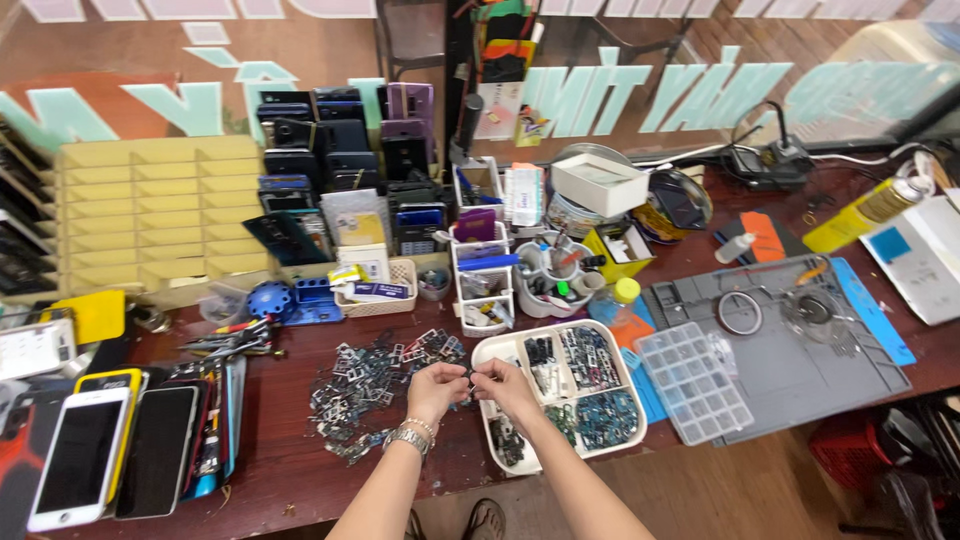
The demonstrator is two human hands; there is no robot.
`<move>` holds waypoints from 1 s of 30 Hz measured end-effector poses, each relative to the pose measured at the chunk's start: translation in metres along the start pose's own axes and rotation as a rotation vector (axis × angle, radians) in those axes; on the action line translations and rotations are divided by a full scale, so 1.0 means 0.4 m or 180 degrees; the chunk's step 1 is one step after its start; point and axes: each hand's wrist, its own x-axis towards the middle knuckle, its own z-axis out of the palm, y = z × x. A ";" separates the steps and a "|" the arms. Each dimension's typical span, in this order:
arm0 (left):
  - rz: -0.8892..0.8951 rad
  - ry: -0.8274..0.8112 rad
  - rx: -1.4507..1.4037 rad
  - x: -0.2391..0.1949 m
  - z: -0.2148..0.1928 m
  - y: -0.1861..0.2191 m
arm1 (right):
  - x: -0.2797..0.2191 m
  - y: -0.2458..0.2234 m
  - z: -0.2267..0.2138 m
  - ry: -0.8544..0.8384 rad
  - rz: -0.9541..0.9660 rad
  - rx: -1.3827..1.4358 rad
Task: The person sorts small electronic components, likely phone parts, from a pile on the table into a compartmentalized tray. They pick up items one by one or in small groups and place them into specific sections of the tray.
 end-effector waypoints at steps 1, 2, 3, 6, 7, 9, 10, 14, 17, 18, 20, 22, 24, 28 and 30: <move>0.0012 0.0042 0.0062 0.002 0.026 -0.005 | -0.003 0.004 -0.021 0.0087 0.0014 0.0000; 0.0025 0.0083 0.0124 0.002 0.051 -0.008 | -0.003 0.008 -0.039 0.0174 0.0028 0.0000; 0.0048 0.0138 0.0179 0.001 0.070 -0.011 | 0.003 0.012 -0.054 0.0245 0.0036 -0.0007; -0.0059 0.0146 0.0357 -0.007 0.106 -0.019 | 0.019 0.030 -0.085 0.0821 -0.0024 -0.0616; -0.0082 0.0130 0.0418 -0.012 0.113 -0.020 | 0.024 0.031 -0.093 0.0870 -0.0085 -0.0854; -0.0126 0.0105 0.0531 -0.022 0.122 -0.021 | 0.035 0.021 -0.107 0.0959 -0.0216 -0.1337; -0.0151 0.0099 0.0552 -0.023 0.123 -0.019 | 0.034 0.014 -0.110 0.1140 -0.0587 -0.1756; -0.0236 0.0118 0.0498 -0.032 0.116 -0.009 | 0.015 -0.033 -0.094 0.1424 -0.1354 -0.2531; -0.0200 0.0220 0.0536 -0.038 0.093 0.000 | 0.007 -0.082 -0.050 0.1090 -0.1077 -0.2165; -0.0178 0.0265 0.0576 -0.037 0.084 0.004 | 0.007 -0.098 -0.031 0.0934 -0.0934 -0.2001; -0.0147 0.0374 0.0446 -0.028 0.064 0.010 | 0.009 -0.121 0.013 0.0809 -0.0979 -0.1967; -0.0035 0.0442 0.0336 -0.023 0.037 0.011 | 0.011 -0.133 0.056 0.0697 -0.0991 -0.1958; 0.0172 0.0436 0.0232 -0.007 0.000 0.015 | 0.018 -0.135 0.098 0.0630 -0.0984 -0.1998; 0.0317 0.0661 0.0337 0.004 -0.108 0.030 | 0.047 -0.126 0.174 0.0371 -0.0937 -0.1948; 0.0355 0.0880 0.0489 0.001 -0.171 0.044 | 0.063 -0.116 0.210 0.0281 -0.0960 -0.2031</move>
